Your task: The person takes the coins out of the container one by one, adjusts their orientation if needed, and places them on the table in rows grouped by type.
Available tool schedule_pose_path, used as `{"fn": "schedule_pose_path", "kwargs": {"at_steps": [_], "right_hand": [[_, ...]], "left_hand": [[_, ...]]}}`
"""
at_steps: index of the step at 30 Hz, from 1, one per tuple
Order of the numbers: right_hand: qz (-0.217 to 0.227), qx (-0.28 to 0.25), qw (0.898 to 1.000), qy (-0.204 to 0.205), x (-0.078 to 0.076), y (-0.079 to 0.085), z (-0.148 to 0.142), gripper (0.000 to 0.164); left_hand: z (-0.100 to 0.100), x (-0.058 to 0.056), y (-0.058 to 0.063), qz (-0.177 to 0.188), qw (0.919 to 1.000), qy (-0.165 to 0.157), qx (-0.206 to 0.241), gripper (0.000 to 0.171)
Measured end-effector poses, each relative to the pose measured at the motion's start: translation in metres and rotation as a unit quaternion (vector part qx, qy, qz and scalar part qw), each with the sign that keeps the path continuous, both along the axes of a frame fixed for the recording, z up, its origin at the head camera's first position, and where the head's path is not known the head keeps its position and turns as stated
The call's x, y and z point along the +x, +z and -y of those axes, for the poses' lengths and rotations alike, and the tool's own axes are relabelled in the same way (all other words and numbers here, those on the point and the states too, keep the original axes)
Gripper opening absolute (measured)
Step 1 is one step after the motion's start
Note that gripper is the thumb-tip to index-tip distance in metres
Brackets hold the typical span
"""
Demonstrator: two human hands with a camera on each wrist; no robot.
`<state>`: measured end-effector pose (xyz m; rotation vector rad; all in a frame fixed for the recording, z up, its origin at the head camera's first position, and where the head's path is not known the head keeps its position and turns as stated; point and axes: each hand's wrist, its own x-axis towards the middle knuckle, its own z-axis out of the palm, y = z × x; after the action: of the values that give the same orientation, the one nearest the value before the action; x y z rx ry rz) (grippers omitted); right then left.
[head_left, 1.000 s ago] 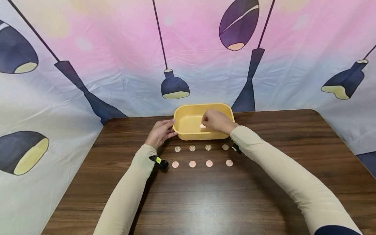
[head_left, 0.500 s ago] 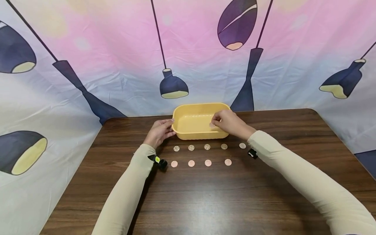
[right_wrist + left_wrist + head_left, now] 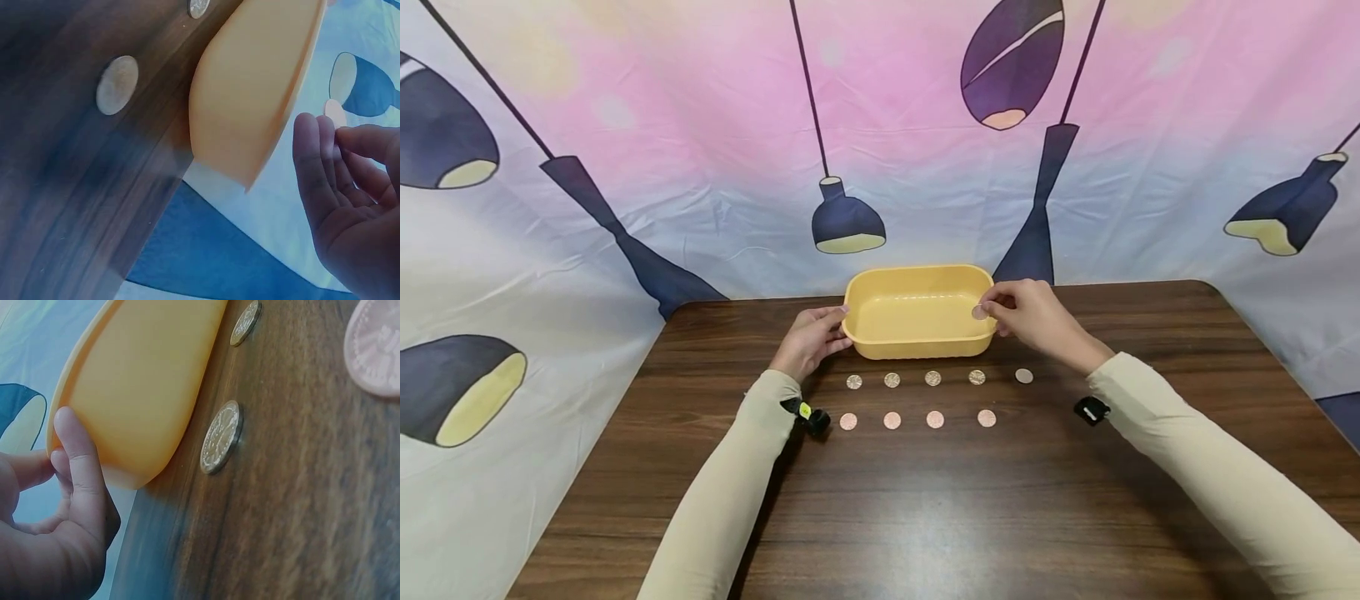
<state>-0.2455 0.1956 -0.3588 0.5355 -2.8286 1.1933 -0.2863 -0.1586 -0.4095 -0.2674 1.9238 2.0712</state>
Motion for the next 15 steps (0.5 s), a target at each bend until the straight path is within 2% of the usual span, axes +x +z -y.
{"fn": "schedule_pose_path", "kwargs": {"at_steps": [8, 15], "right_hand": [[0.023, 0.006, 1.000, -0.020, 0.018, 0.001, -0.015, 0.015], [0.042, 0.023, 0.999, -0.020, 0.034, 0.000, -0.029, 0.013]], "left_hand": [[0.000, 0.000, -0.001, -0.007, 1.0000, -0.003, 0.000, 0.043], [-0.001, -0.002, -0.002, -0.006, 1.0000, 0.001, 0.001, 0.042]]}}
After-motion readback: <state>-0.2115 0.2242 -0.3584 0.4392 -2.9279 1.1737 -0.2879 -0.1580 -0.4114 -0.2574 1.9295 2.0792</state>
